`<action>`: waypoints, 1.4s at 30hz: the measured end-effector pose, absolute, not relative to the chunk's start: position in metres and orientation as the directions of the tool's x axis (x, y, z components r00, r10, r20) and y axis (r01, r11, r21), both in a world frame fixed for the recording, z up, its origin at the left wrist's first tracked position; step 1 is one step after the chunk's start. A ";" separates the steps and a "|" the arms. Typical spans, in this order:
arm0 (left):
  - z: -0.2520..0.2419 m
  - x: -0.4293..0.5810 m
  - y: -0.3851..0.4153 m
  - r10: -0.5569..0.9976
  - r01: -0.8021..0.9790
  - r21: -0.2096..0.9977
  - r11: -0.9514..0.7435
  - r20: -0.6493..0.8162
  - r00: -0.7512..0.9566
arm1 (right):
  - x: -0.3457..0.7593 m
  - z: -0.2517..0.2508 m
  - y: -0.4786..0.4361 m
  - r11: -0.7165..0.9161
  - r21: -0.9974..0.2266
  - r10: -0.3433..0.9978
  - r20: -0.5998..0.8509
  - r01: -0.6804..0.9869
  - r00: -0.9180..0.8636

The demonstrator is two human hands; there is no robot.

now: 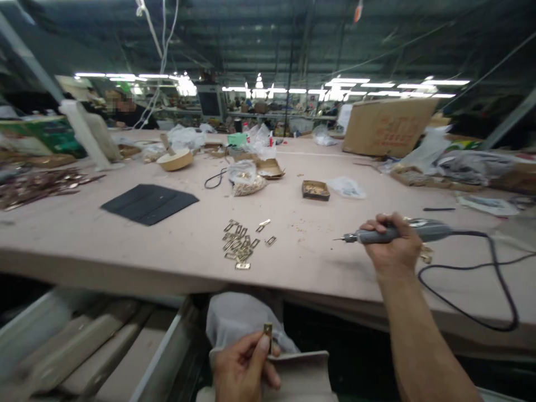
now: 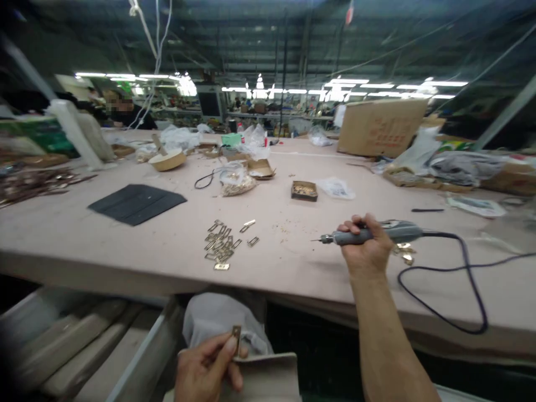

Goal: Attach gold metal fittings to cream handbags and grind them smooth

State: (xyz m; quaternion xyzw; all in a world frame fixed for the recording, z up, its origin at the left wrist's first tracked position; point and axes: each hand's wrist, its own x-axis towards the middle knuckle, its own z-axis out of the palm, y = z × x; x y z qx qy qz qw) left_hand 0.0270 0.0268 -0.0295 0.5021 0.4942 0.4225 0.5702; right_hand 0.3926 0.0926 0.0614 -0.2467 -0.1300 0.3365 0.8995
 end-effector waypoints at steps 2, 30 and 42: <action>-0.025 0.029 0.023 0.966 -0.005 0.988 0.157 -0.152 0.207 | 0.354 0.077 0.071 0.660 -0.552 0.682 0.155 -0.510 0.715; -0.018 0.021 0.001 0.957 -0.105 0.962 0.250 -0.229 0.179 | 0.158 0.061 0.003 0.406 -0.868 0.897 0.319 -0.285 0.308; -0.018 0.019 0.002 0.958 -0.104 0.968 0.230 -0.205 0.202 | 0.155 0.061 0.006 0.422 -0.878 0.898 0.370 -0.225 0.239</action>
